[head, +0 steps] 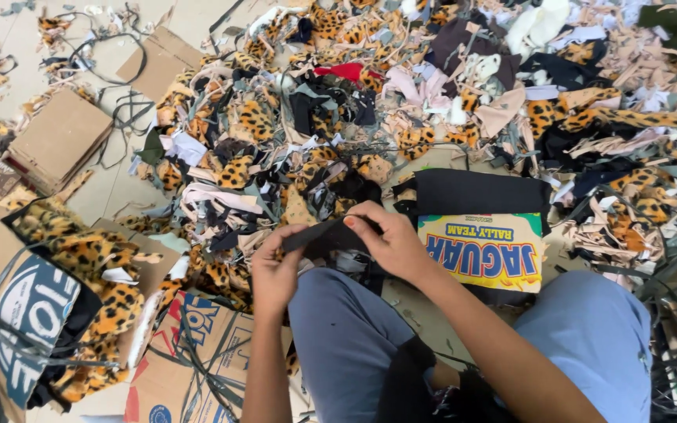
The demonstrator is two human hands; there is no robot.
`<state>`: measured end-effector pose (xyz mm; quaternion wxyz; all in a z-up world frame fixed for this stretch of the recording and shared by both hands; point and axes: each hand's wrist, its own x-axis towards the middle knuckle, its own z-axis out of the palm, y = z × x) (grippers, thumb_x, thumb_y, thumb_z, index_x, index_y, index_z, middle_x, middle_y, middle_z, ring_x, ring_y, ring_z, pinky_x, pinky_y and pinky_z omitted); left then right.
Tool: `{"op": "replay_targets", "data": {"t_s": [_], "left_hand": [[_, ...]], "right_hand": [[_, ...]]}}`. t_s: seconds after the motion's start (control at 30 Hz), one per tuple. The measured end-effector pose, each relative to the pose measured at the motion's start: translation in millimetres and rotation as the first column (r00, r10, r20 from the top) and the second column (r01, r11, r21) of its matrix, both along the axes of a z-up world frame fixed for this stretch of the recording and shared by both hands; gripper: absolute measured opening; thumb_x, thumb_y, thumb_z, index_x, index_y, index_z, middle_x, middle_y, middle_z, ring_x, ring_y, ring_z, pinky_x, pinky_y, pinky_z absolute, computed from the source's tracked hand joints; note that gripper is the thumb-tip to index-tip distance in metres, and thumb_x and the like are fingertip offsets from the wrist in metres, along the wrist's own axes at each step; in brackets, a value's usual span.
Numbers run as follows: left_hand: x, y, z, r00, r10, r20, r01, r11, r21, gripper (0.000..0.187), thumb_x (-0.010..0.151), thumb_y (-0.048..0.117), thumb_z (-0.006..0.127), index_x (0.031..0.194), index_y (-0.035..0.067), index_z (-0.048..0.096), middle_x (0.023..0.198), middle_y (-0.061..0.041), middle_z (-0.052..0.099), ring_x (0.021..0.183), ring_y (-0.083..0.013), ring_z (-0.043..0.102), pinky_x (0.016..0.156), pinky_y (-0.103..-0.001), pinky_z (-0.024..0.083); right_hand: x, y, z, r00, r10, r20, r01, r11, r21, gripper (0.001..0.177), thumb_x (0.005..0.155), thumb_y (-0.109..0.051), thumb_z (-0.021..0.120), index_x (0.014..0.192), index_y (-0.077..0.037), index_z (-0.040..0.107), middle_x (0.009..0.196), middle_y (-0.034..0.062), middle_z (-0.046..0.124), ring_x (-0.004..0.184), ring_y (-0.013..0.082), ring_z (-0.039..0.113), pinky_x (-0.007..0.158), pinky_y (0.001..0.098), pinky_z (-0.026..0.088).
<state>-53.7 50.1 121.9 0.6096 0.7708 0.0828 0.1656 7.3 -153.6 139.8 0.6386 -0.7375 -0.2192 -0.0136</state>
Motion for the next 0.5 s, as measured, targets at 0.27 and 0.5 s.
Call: {"op": "replay_targets", "data": {"t_s": [0.27,0.5], "left_hand": [[20.5,-29.3,27.4,0.992,-0.119,-0.039,0.111,0.979,-0.172,0.012,0.099,0.008,0.068,0.093,0.005,0.078,0.066,-0.005,0.068,0.068,-0.0078,0.058,0.066,-0.026,0.054],[19.3,-77.8,-3.2,0.944,-0.245,-0.222,0.241,0.969,-0.048,0.024,0.094,0.017,0.076,0.074,0.006,0.070,0.057,-0.001,0.053,0.062,-0.0123,0.046,0.058,-0.028,0.041]], "right_hand": [[17.6,-59.2,-24.7,0.982,-0.072,-0.175,0.089,0.992,0.086,0.006,0.093,-0.013,0.077,0.091,-0.008,0.075,0.074,0.0031,0.070,0.076,0.0086,0.058,0.070,0.0287,0.051],[-16.4,-132.6,-38.5,0.878,-0.149,-0.455,0.128,0.989,-0.077,0.015,0.090,-0.016,0.077,0.101,-0.007,0.076,0.085,0.0053,0.076,0.076,0.0105,0.060,0.059,0.0244,0.053]]}}
